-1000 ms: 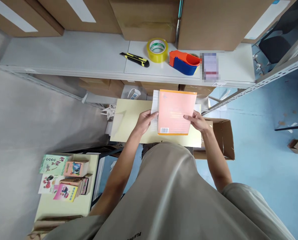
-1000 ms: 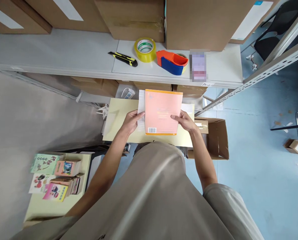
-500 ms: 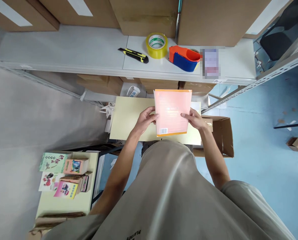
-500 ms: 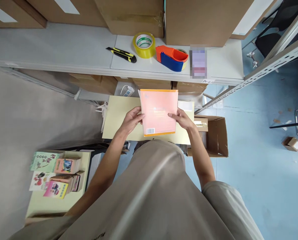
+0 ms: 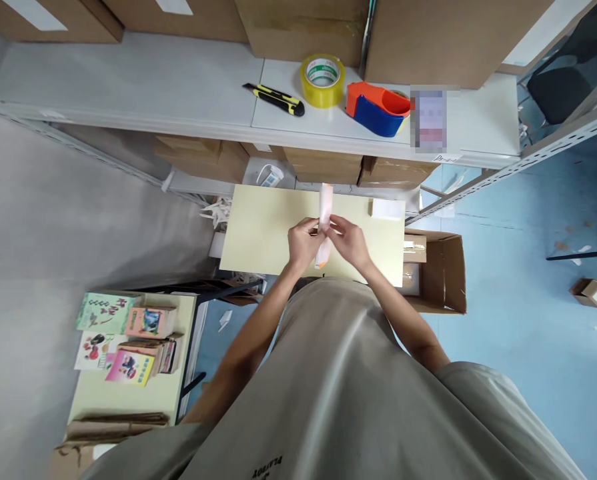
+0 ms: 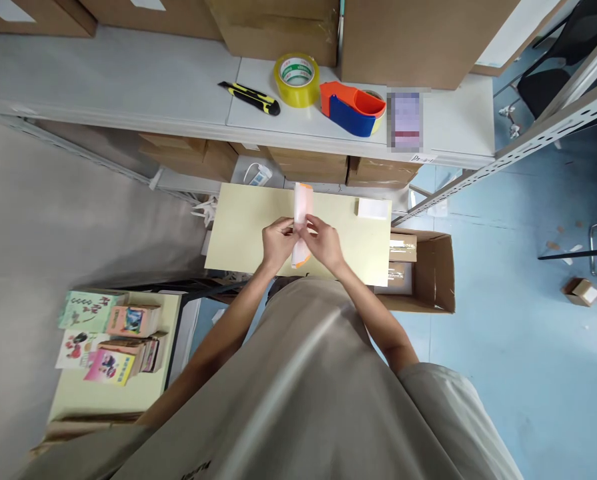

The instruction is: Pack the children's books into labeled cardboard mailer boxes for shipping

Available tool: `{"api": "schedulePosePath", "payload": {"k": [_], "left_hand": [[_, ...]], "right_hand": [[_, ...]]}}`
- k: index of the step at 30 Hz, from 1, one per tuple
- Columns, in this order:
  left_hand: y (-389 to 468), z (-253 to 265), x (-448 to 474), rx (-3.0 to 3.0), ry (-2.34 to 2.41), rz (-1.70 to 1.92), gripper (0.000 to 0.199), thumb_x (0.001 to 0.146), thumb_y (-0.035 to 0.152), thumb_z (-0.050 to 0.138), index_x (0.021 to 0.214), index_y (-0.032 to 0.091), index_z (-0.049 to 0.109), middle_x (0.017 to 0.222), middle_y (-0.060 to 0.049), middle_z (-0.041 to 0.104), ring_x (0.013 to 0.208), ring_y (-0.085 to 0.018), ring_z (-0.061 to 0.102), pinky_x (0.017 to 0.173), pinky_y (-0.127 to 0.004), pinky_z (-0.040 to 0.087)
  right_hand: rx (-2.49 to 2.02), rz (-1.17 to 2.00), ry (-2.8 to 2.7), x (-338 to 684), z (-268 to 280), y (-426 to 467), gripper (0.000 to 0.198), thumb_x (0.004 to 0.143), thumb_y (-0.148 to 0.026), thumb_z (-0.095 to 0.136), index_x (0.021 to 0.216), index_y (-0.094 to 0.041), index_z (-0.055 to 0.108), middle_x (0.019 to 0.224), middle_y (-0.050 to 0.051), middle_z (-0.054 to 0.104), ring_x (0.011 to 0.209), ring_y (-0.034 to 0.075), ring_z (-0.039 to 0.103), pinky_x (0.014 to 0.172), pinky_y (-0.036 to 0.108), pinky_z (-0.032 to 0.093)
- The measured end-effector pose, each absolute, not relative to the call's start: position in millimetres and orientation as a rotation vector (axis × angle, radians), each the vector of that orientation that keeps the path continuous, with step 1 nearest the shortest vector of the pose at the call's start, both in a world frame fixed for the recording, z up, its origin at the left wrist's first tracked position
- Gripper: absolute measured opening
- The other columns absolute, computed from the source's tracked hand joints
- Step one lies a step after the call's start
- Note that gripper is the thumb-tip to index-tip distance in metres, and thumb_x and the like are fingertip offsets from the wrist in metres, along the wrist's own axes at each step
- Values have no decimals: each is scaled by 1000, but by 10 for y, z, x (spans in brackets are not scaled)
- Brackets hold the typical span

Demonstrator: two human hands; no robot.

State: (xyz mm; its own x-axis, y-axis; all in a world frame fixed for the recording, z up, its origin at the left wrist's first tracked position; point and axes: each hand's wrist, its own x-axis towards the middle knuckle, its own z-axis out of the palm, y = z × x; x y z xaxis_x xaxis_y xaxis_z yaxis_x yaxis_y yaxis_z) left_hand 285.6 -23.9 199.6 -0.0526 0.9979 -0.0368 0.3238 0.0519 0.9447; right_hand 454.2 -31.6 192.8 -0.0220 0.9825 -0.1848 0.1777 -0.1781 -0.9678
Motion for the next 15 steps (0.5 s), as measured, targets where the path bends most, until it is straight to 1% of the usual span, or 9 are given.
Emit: {"api": "schedulePosePath", "payload": {"k": [3, 5, 7, 9, 11, 12, 14, 15], "left_hand": [[-368, 2060, 2945, 1531, 1595, 976, 13, 103, 23, 81, 103, 26, 93, 114, -8, 86, 96, -26, 81, 91, -38, 65], [-449, 2097, 3005, 1558, 1646, 963, 18, 105, 19, 79, 115, 27, 92, 121, -9, 84, 101, -27, 83, 94, -39, 67], [-506, 2116, 3045, 1564, 1649, 965, 24, 107, 20, 80, 128, 26, 89, 130, -10, 83, 109, -28, 84, 98, -39, 69], [-519, 2109, 3025, 1600, 1554, 967, 32, 108, 29, 84, 140, 27, 85, 142, -10, 81, 119, -29, 85, 106, -41, 71], [-478, 2074, 2906, 1657, 1422, 1001, 47, 108, 44, 88, 151, 28, 79, 154, -12, 78, 136, -32, 81, 120, -46, 69], [-441, 2049, 2806, 1676, 1391, 1043, 56, 108, 52, 88, 156, 28, 76, 161, -13, 76, 148, -35, 76, 127, -50, 65], [-351, 1998, 2551, 1635, 1430, 1167, 74, 104, 68, 90, 163, 28, 70, 172, -17, 70, 166, -40, 63, 137, -58, 58], [-309, 1978, 2414, 1561, 1465, 1216, 81, 101, 74, 90, 165, 28, 69, 174, -17, 68, 170, -42, 59, 137, -61, 57]], "right_hand": [[-1577, 1221, -1314, 4305, 2105, -454, 66, 102, -89, 74, 134, -31, 83, 120, 11, 88, 119, 39, 86, 111, 54, 71], [-1610, 1159, -1327, 4250, 2160, -485, 67, 106, -89, 66, 133, -29, 83, 115, 10, 88, 106, 36, 85, 105, 52, 70], [-1591, 1131, -1315, 4279, 2143, -445, 68, 109, -90, 58, 128, -29, 82, 112, 10, 87, 98, 33, 82, 98, 48, 68], [-1525, 1147, -1249, 4386, 2075, -347, 71, 107, -93, 57, 115, -27, 82, 102, 8, 85, 93, 30, 79, 88, 43, 65], [-1415, 1234, -1111, 4555, 1999, -233, 73, 99, -99, 68, 99, -27, 78, 88, 5, 79, 86, 27, 74, 78, 39, 62], [-1352, 1303, -1029, 4652, 1972, -186, 73, 92, -100, 76, 92, -27, 75, 82, 3, 75, 82, 25, 72, 74, 37, 60], [-1239, 1449, -874, 4838, 1954, -136, 72, 83, -97, 90, 87, -28, 73, 79, 1, 73, 81, 23, 72, 73, 36, 61], [-1197, 1507, -816, 4916, 1961, -133, 70, 80, -94, 94, 89, -28, 75, 81, 1, 76, 84, 24, 75, 76, 36, 64]]}}
